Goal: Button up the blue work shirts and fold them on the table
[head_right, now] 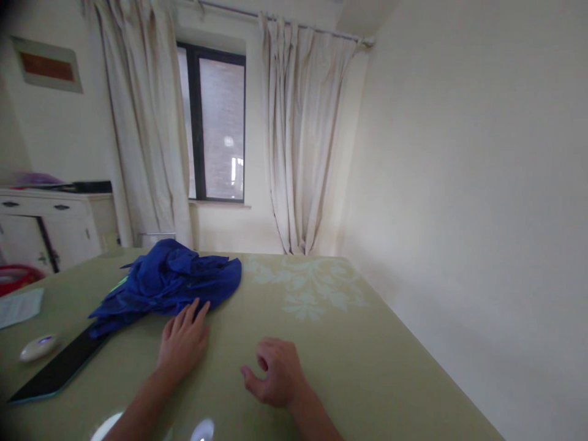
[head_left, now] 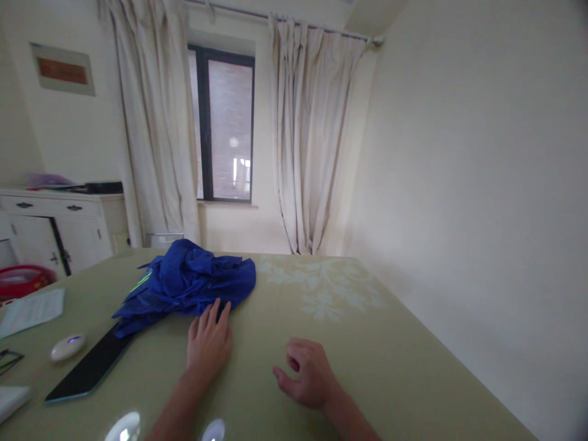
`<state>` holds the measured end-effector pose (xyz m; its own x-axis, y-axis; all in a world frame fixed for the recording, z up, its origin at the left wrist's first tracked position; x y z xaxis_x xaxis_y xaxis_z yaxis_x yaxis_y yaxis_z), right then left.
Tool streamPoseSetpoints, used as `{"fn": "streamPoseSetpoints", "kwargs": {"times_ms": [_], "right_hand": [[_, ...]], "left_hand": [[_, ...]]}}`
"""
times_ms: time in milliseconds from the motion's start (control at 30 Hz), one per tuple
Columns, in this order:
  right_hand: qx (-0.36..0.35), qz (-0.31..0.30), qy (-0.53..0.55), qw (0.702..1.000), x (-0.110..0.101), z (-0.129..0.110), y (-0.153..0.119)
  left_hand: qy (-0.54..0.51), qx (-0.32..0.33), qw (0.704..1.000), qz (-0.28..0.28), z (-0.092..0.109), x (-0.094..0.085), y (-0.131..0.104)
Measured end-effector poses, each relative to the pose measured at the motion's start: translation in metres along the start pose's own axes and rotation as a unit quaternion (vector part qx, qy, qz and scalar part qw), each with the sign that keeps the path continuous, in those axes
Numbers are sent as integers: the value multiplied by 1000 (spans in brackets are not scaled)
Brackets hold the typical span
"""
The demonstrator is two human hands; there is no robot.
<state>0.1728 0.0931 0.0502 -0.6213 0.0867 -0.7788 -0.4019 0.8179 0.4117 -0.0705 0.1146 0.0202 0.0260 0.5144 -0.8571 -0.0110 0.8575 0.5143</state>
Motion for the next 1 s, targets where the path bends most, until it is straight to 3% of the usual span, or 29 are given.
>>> {"fn": "streamPoseSetpoints", "kwargs": {"times_ms": [67,167,300,433,633,800,867,933,1000], "right_hand": [[2,7,16,1000,0,-1,-1],[6,12,47,999,6,-7,-3],[-8,6,49,999,16,-14,-6],[21,1,44,999,19,-4,-2],[162,17,141,976,15,24,10],[246,55,273,929,11,50,15],[275,56,317,906,12,63,16],[293,63,337,893,13,75,16],[301,75,330,892,14,83,16]], "left_hand": [[20,-45,998,-35,-16,6,-3],[1,-78,994,-70,-25,9,-3],[-103,-48,993,-24,-27,6,4],[-186,-27,982,19,-29,4,10],[-307,-4,944,118,-8,-20,21],[-460,14,879,128,15,-34,20],[-394,0,908,145,17,-43,15],[-230,-24,957,173,14,-55,7],[-64,-56,980,182,9,-65,0]]}}
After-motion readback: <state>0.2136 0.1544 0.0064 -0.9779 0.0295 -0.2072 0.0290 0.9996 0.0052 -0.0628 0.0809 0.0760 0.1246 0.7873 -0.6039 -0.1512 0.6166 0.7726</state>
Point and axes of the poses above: each hand's wrist, its own y-axis towards the middle knuckle, its own x-axis out of the palm, z = x × y, the point moved 7 cm from there along y, towards the middle knuckle, and after that the axes turned 14 degrees about x, right-handed, at the moved point
